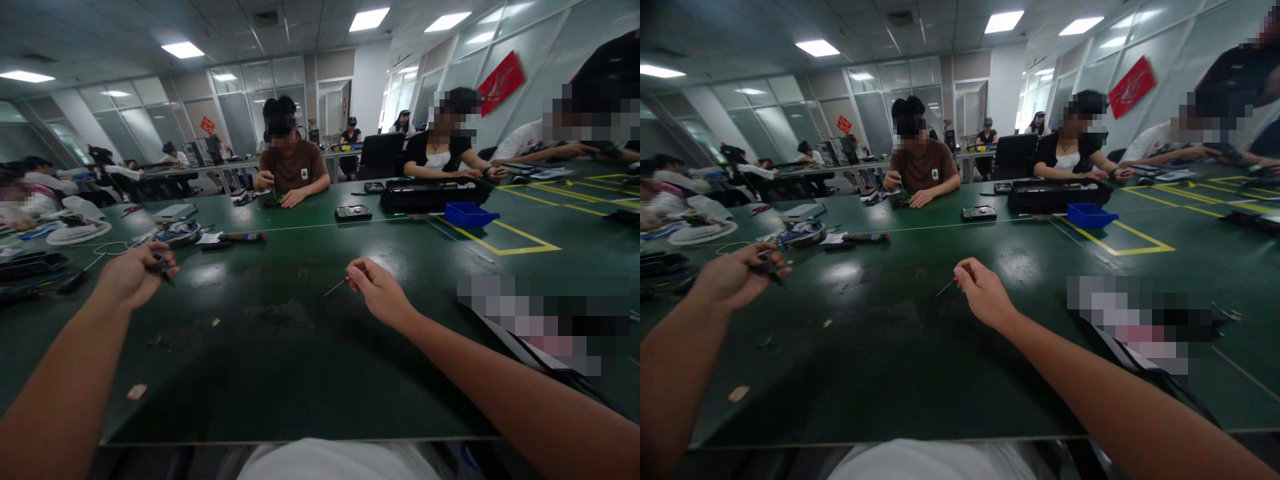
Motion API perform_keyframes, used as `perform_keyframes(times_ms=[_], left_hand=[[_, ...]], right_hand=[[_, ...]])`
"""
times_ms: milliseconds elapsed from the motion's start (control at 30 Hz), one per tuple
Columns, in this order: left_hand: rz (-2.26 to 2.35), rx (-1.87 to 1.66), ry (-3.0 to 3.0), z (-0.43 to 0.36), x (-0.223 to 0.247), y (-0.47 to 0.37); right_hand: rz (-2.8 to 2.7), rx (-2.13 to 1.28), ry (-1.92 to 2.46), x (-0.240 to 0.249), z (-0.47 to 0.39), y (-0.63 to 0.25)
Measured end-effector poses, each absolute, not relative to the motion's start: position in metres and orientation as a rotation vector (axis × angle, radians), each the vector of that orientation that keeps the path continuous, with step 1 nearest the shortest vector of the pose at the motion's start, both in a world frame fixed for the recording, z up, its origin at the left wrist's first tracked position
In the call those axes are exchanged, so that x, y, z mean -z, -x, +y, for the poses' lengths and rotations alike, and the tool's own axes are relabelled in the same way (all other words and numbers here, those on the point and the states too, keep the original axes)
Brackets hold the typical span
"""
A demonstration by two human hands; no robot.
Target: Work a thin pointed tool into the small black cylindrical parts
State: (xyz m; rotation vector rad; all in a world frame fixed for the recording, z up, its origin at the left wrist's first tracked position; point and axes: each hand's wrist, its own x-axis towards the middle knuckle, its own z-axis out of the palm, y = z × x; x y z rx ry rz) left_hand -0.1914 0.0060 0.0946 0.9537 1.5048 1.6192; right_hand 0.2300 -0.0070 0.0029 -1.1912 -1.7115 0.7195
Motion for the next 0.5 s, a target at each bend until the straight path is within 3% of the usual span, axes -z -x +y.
perform_keyframes(times_ms=[200, 500], left_hand=[[1.187, -1.478, -1.047, 0.018, -0.084, 0.089], [1.051, -1.089, -1.515, 0.010, -0.031, -0.009]], right_hand=[[-1.642, -0.702, 1.207, -0.006, -0.008, -0.232], [-1.581, -0.686, 1.247, -0.013, -0.011, -0.232]])
